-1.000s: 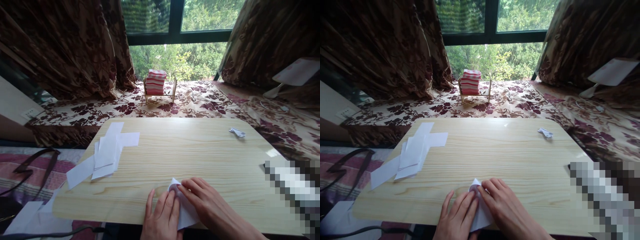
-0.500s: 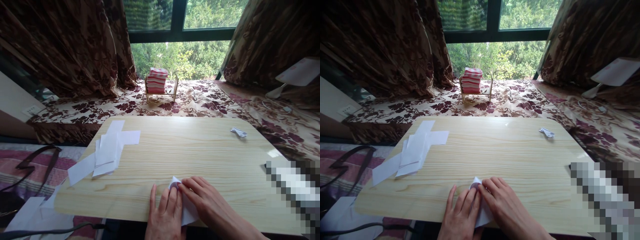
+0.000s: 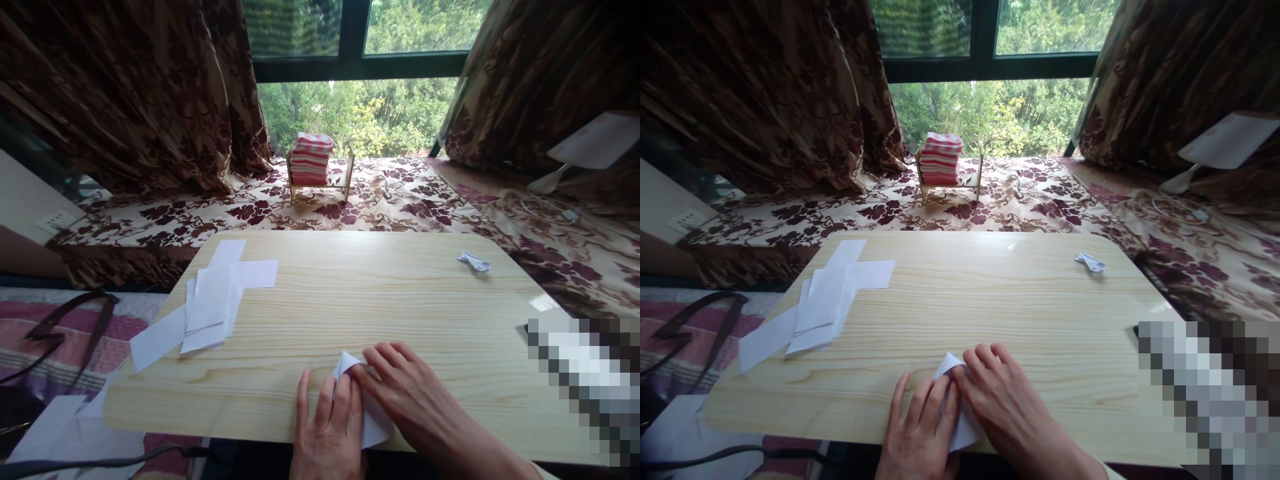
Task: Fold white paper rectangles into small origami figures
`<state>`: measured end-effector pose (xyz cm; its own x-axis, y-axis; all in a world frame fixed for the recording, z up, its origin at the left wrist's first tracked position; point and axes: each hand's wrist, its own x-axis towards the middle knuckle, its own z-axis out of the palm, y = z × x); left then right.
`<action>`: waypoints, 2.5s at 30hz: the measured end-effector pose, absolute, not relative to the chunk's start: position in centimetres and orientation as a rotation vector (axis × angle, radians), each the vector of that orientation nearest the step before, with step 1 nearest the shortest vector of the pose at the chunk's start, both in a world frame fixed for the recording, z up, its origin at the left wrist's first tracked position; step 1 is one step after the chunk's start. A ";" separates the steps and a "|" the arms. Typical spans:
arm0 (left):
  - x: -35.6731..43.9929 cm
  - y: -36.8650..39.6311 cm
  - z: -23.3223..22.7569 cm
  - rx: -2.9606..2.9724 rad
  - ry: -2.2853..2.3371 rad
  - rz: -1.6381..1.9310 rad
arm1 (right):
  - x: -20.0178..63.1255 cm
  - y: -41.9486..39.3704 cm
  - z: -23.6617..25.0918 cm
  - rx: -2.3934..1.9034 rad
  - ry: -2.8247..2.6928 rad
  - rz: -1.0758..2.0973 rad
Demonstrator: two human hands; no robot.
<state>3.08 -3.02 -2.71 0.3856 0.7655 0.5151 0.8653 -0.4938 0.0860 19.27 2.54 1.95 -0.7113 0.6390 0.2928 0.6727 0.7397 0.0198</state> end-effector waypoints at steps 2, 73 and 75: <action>3.1 -3.0 -2.8 -2.438 -1.465 -0.743 | 19.1 2.6 2.2 -1.029 -2.701 -0.217; 2.2 -3.2 -2.9 -2.501 -1.467 -0.924 | 21.4 0.1 3.3 -1.270 -2.439 0.075; 2.5 -3.0 -2.8 -2.493 -1.476 -0.907 | 22.0 0.0 3.1 -1.283 -2.427 0.068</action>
